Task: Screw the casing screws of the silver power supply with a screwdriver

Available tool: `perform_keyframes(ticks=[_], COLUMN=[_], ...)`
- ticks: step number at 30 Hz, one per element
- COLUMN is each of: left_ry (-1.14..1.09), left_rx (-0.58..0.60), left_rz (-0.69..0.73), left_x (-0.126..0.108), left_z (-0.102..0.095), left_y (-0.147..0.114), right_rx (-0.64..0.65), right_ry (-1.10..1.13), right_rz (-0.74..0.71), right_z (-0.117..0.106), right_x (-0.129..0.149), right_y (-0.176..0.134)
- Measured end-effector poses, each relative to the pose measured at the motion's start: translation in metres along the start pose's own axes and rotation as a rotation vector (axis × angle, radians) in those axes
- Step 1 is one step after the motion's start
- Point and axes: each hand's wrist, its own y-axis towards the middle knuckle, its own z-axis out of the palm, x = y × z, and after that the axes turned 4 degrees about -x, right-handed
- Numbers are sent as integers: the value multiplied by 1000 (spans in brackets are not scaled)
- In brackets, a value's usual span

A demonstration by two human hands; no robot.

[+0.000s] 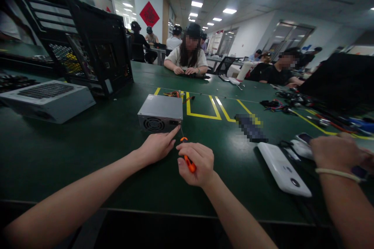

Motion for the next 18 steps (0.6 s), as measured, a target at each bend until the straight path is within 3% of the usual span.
perform_keyframes(ticks=[10,18], left_ry=[-25,4], left_rx=[39,70], left_rz=[-67,-43], left_x=[-5,-2], left_z=[-12,-13], left_y=[-3,-4], right_rx=[57,97], right_ry=[97,116], right_rz=[-8,-5], right_z=[5,13], right_x=[-1,-1], right_y=[-2,-2])
